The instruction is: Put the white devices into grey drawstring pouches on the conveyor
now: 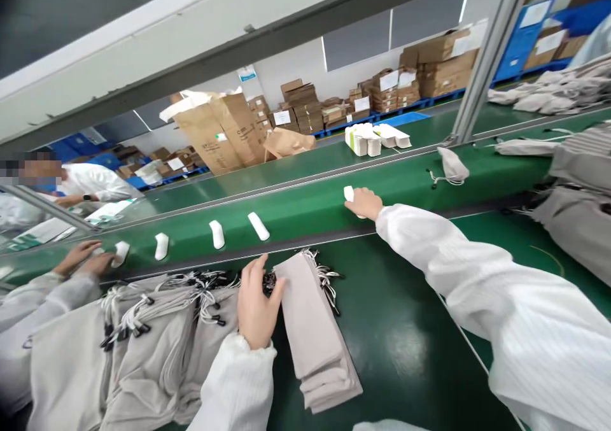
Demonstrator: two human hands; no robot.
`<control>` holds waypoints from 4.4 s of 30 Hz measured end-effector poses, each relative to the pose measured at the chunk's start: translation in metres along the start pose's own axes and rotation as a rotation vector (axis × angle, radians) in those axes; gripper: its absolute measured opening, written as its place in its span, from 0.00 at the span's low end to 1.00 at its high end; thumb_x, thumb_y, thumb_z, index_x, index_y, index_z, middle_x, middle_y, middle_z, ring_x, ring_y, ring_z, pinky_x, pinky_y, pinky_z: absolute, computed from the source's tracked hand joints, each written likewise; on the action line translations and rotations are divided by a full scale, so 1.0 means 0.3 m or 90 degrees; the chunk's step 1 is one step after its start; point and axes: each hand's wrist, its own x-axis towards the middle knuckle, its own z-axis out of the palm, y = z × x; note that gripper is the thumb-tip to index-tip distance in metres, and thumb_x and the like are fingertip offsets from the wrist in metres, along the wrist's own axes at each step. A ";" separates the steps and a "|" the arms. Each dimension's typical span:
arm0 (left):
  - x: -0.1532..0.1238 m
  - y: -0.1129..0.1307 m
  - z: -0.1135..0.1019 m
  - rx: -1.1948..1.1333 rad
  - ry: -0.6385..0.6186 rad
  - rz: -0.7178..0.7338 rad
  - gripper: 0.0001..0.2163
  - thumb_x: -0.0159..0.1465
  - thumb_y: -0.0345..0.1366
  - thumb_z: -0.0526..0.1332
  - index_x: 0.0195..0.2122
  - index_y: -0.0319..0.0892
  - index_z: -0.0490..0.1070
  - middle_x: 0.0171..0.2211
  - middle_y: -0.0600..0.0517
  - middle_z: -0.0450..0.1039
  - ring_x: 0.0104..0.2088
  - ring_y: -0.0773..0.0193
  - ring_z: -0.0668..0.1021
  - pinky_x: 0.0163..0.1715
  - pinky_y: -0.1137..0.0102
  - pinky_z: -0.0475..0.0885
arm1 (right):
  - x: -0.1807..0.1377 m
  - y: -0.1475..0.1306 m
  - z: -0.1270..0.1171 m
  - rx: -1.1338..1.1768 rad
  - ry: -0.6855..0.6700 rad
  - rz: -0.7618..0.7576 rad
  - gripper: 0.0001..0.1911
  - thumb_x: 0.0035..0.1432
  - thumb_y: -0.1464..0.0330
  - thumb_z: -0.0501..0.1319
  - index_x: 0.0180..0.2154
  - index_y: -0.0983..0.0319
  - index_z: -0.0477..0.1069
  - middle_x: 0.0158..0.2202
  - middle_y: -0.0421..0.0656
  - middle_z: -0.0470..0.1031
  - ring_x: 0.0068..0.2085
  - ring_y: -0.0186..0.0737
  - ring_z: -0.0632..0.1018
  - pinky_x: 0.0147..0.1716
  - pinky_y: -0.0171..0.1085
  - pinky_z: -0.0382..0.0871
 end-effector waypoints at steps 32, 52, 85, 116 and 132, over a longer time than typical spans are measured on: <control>0.112 0.101 -0.123 -0.454 -0.144 -0.129 0.09 0.62 0.36 0.63 0.44 0.44 0.74 0.40 0.49 0.72 0.33 0.66 0.74 0.33 0.70 0.71 | -0.494 -0.363 -0.151 0.474 -0.369 -0.336 0.16 0.68 0.62 0.54 0.52 0.58 0.71 0.35 0.40 0.73 0.34 0.37 0.72 0.37 0.36 0.64; 0.141 0.012 -0.154 -0.217 -0.294 -0.021 0.05 0.62 0.35 0.60 0.31 0.43 0.74 0.32 0.52 0.76 0.36 0.61 0.76 0.41 0.67 0.70 | -0.518 -0.366 -0.157 0.552 -0.316 -0.343 0.13 0.65 0.62 0.54 0.37 0.61 0.74 0.36 0.43 0.74 0.35 0.37 0.72 0.38 0.37 0.64; 0.071 -0.002 -0.035 0.081 -0.057 0.256 0.10 0.65 0.25 0.57 0.28 0.45 0.69 0.33 0.53 0.77 0.43 0.58 0.74 0.57 0.53 0.58 | -0.065 -0.314 0.186 -0.077 -0.064 -0.200 0.27 0.61 0.81 0.50 0.61 0.72 0.58 0.51 0.67 0.71 0.54 0.58 0.73 0.52 0.52 0.65; 0.071 0.049 -0.064 -0.392 -0.051 -0.097 0.11 0.62 0.32 0.62 0.47 0.47 0.72 0.41 0.52 0.70 0.33 0.68 0.71 0.33 0.71 0.67 | -0.411 -0.378 -0.325 0.948 0.131 -0.234 0.04 0.64 0.69 0.57 0.38 0.55 0.62 0.22 0.31 0.43 0.19 0.29 0.50 0.24 0.33 0.61; 0.076 -0.001 -0.035 -0.096 -0.152 0.113 0.05 0.67 0.31 0.55 0.33 0.45 0.65 0.37 0.53 0.73 0.40 0.59 0.72 0.45 0.61 0.62 | -0.040 -0.410 0.230 0.063 -0.071 -0.169 0.24 0.61 0.78 0.58 0.59 0.66 0.63 0.54 0.54 0.70 0.57 0.52 0.71 0.58 0.56 0.61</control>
